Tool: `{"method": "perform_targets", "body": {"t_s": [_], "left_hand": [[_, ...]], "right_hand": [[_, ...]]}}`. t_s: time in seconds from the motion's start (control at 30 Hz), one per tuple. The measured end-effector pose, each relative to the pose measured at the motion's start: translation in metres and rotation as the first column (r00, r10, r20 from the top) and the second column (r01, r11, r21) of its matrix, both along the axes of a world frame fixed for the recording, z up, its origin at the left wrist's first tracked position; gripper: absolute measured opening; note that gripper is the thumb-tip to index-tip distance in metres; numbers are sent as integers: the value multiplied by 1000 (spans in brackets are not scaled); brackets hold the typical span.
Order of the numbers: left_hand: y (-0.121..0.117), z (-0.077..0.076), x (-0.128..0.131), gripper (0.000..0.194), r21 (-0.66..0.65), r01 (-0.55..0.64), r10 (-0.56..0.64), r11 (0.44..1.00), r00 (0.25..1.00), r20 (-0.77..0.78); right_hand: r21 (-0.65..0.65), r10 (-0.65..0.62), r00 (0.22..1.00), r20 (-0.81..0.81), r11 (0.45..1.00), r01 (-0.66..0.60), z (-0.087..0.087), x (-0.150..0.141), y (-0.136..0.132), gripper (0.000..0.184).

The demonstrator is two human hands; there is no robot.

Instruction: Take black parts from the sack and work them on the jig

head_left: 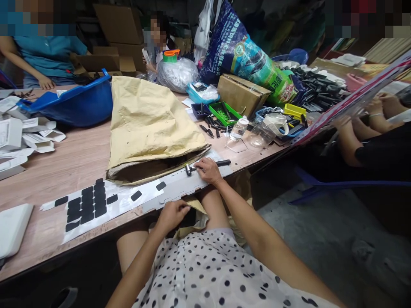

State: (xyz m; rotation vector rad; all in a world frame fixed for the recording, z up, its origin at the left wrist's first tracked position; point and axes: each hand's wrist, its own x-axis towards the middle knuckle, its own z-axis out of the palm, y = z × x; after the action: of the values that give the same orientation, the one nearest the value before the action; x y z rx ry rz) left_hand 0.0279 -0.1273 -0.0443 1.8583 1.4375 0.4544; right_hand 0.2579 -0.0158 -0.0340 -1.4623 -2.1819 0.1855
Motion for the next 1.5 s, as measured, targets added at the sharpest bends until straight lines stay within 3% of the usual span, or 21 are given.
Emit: {"method": "perform_targets", "body": {"t_s": [0.1, 0.17, 0.23, 0.33, 0.43, 0.6, 0.73, 0.83, 0.93, 1.1, 1.5], "left_hand": [[43, 39, 9, 27, 148, -163, 159, 975, 987, 37], [72, 57, 14, 27, 257, -245, 256, 935, 967, -9], [95, 66, 20, 28, 321, -280, 323, 905, 942, -89], [116, 70, 32, 32, 292, -303, 381, 907, 886, -264], [124, 68, 41, 37, 230, -326, 394, 917, 832, -391], [129, 58, 45, 38, 246, -362, 435, 899, 798, -417], [130, 49, 36, 32, 254, -359, 433, 898, 825, -363], [121, 43, 18, 26, 359, -308, 414, 881, 870, -267], [101, 39, -6, 22, 436, -222, 330, 872, 925, -189], [72, 31, -31, 20, 392, -87, 182, 916, 960, -212], [72, 14, -31, 19, 397, -121, 194, 910, 970, -148]], "right_hand": [[5, -3, 1000, -1, 1000, 3, -2, -1, 0, 23], [6, -5, 1000, -2, 1000, 5, -3, -1, 1, 23], [7, -4, 1000, -1, 1000, 4, -4, -2, 1, 23], [4, -5, 1000, 0, 1000, 5, -5, -3, 1, 23], [-3, -8, 1000, 1, 1000, 8, -3, -4, 0, 23], [-8, -12, 1000, -1, 1000, 12, 0, -5, -1, 22], [-11, -14, 1000, 1, 1000, 14, 1, -5, -2, 22], [-14, -19, 1000, -1, 1000, 19, 1, -5, -1, 22], [-15, -15, 1000, -2, 1000, 15, 0, -4, -1, 22], [-18, -10, 1000, 1, 1000, 10, 0, -1, 0, 22], [10, 7, 999, 52, 1000, -7, 1, 1, 0, 17]]}}
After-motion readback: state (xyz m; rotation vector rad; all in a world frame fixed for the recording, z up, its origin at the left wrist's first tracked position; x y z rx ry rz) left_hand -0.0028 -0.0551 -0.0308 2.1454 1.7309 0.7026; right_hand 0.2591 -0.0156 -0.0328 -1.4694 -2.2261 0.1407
